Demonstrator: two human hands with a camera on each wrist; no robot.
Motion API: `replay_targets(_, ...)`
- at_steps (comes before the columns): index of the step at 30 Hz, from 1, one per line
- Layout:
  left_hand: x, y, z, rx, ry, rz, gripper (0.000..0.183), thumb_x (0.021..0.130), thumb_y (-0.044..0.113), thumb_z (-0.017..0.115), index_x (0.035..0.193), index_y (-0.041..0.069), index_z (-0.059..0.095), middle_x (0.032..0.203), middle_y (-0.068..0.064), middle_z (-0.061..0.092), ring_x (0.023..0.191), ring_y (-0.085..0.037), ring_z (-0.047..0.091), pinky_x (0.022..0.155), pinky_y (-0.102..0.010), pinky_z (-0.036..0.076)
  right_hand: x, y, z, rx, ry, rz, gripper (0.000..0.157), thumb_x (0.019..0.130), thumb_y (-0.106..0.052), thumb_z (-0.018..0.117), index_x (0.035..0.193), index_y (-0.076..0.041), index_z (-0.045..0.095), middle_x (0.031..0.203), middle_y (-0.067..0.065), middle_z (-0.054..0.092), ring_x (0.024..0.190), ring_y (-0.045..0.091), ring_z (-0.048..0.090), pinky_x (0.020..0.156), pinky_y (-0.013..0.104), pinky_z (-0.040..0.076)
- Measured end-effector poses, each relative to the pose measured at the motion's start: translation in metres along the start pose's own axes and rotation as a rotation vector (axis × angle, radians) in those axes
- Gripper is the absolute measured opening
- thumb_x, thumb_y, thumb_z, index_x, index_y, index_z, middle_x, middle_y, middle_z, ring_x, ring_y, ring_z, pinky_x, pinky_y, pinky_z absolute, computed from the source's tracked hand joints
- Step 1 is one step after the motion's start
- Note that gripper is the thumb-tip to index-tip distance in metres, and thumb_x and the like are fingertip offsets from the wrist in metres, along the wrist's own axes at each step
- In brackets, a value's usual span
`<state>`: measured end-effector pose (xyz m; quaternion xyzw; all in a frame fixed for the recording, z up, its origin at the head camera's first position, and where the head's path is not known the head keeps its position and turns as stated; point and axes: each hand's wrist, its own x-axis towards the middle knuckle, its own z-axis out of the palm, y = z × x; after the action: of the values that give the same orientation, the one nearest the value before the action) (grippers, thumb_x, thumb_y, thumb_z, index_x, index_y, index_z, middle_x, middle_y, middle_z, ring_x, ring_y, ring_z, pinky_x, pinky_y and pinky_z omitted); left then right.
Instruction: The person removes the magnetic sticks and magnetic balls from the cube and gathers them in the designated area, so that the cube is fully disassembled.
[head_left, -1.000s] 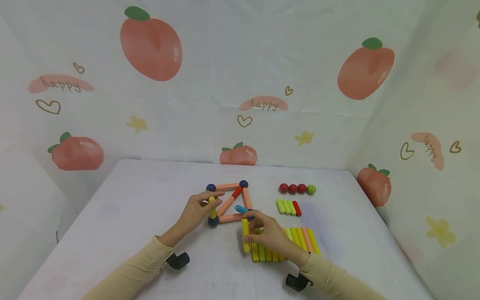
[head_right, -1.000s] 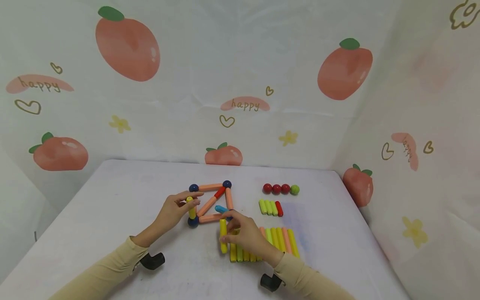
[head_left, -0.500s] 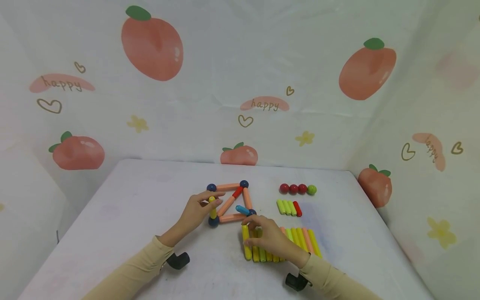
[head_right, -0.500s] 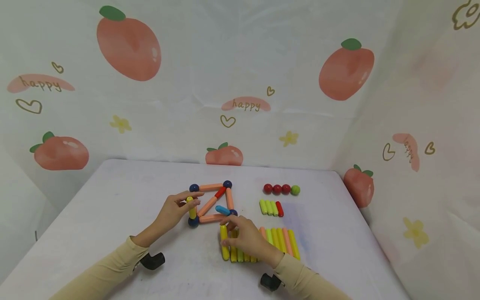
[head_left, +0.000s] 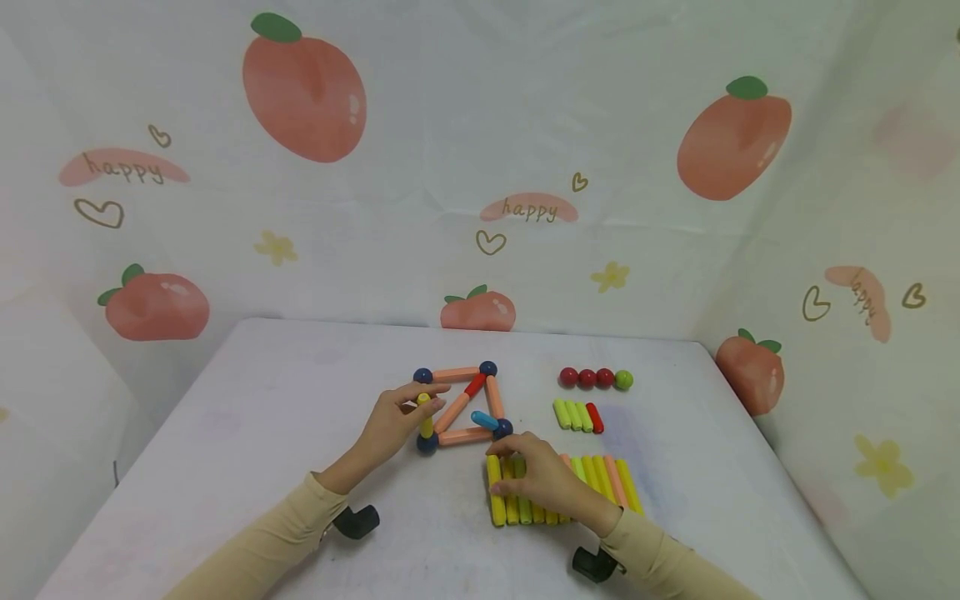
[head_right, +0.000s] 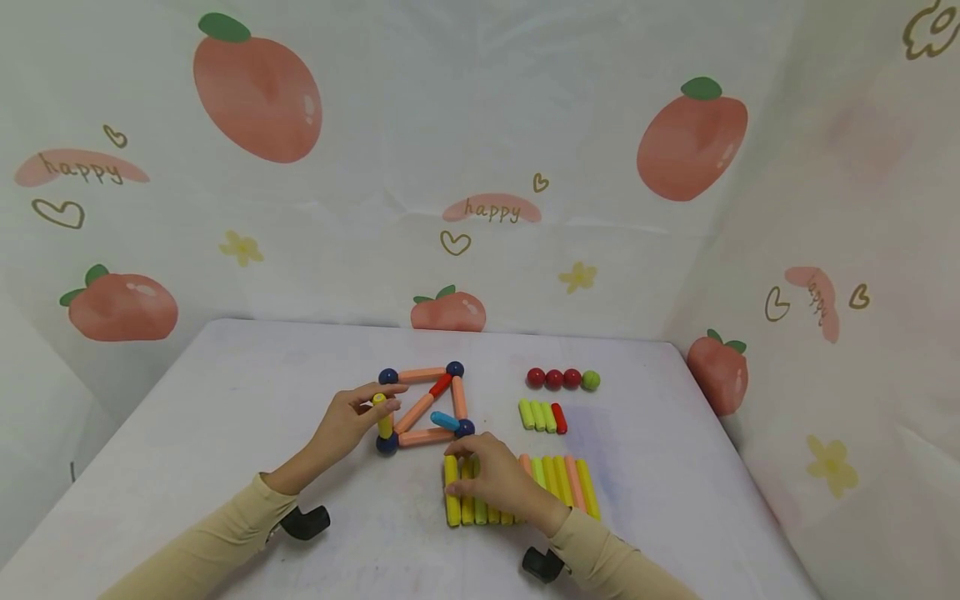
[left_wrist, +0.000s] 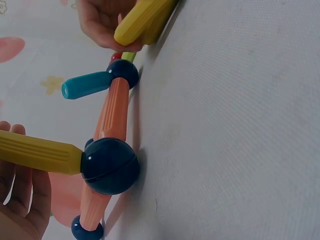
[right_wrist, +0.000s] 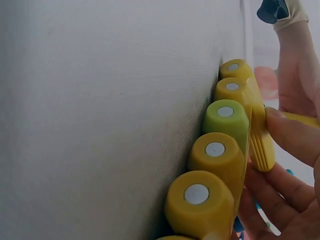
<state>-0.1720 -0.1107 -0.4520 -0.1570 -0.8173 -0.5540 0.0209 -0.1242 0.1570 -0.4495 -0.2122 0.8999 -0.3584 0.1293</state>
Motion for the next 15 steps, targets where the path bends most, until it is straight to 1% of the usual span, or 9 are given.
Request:
replay_targets(3, 0.0003, -0.0012, 0.0003, -0.003, 0.002, 0.001, 0.03, 0.095, 0.037, 0.065, 0.121, 0.024, 0.071, 0.125, -0.009, 0.069, 0.107, -0.014, 0.058, 0.083, -0.024, 0.049, 0.0004, 0.002, 0.0003, 0.009, 0.001, 0.01, 0.044, 0.083, -0.033, 0.08, 0.122, -0.019, 0.065, 0.111, -0.005, 0.064, 0.103, 0.015, 0.053, 0.091, 0.035, 0.049)
replay_targets(5, 0.0003, -0.0014, 0.0003, -0.005, 0.002, 0.001, 0.031, 0.095, 0.037, 0.065, 0.122, 0.022, 0.071, 0.125, -0.01, 0.069, 0.107, -0.014, 0.058, 0.083, -0.024, 0.049, 0.001, 0.0038, 0.0006, 0.016, 0.001, 0.014, 0.044, 0.083, -0.034, 0.08, 0.121, -0.018, 0.065, 0.112, -0.005, 0.064, 0.103, 0.014, 0.053, 0.092, 0.035, 0.049)
replay_targets(6, 0.0005, -0.0016, 0.0004, -0.004, 0.002, -0.001, 0.031, 0.095, 0.037, 0.065, 0.122, 0.023, 0.071, 0.125, -0.009, 0.07, 0.107, -0.014, 0.058, 0.083, -0.024, 0.049, 0.0014, 0.0049, 0.0009, 0.019, 0.001, 0.016, 0.044, 0.083, -0.034, 0.079, 0.121, -0.018, 0.065, 0.112, -0.005, 0.064, 0.103, 0.014, 0.053, 0.092, 0.035, 0.049)
replay_targets(10, 0.0005, -0.0012, 0.0009, -0.003, 0.0, -0.001, 0.035, 0.095, 0.037, 0.065, 0.124, 0.018, 0.07, 0.126, -0.009, 0.069, 0.108, -0.015, 0.058, 0.083, -0.024, 0.049, 0.0024, 0.0073, 0.0008, 0.02, 0.001, 0.022, 0.043, 0.084, -0.034, 0.079, 0.121, -0.017, 0.065, 0.113, -0.004, 0.066, 0.104, 0.015, 0.054, 0.094, 0.037, 0.049)
replay_targets(12, 0.0003, -0.0006, 0.0012, -0.002, 0.0, -0.003, 0.034, 0.095, 0.037, 0.065, 0.123, 0.02, 0.07, 0.126, -0.008, 0.07, 0.107, -0.015, 0.058, 0.083, -0.024, 0.049, 0.0025, 0.0074, 0.0006, 0.017, 0.0, 0.027, 0.043, 0.084, -0.034, 0.079, 0.121, -0.017, 0.065, 0.114, -0.003, 0.066, 0.105, 0.015, 0.055, 0.095, 0.038, 0.05)
replay_targets(15, -0.0007, 0.0013, 0.0009, -0.007, -0.004, -0.003, 0.034, 0.095, 0.037, 0.065, 0.123, 0.019, 0.07, 0.126, -0.01, 0.069, 0.105, -0.015, 0.058, 0.083, -0.024, 0.049, 0.0028, 0.0075, 0.0002, 0.017, -0.005, 0.04, 0.044, 0.084, -0.034, 0.079, 0.122, -0.017, 0.065, 0.115, -0.002, 0.066, 0.106, 0.016, 0.055, 0.096, 0.042, 0.05)
